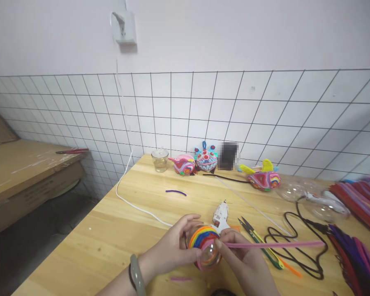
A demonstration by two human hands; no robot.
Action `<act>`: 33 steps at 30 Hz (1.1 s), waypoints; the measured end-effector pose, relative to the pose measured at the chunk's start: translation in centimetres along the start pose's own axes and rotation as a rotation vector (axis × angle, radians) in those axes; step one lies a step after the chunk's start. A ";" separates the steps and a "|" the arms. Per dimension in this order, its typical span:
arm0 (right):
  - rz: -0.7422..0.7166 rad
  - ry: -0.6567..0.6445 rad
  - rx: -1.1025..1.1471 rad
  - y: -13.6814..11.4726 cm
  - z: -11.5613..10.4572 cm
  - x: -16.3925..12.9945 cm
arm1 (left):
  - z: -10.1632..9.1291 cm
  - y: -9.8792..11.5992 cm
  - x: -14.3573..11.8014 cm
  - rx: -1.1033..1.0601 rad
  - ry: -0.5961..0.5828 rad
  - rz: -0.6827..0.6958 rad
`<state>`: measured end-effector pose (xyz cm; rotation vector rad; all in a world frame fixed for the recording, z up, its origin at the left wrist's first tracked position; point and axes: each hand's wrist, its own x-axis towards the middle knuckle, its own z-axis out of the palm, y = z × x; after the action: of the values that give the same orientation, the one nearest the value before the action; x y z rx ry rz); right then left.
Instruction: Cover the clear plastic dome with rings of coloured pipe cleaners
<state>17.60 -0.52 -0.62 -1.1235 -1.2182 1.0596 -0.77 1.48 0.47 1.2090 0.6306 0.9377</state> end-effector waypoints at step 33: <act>0.180 -0.083 0.074 -0.2 -0.6 0.0 | -0.8 -0.5 -0.3 0.058 -0.088 -0.090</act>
<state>18.20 -0.57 -0.46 -1.1572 -1.1492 1.2884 -1.46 1.60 -0.22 1.2559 0.6401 0.7913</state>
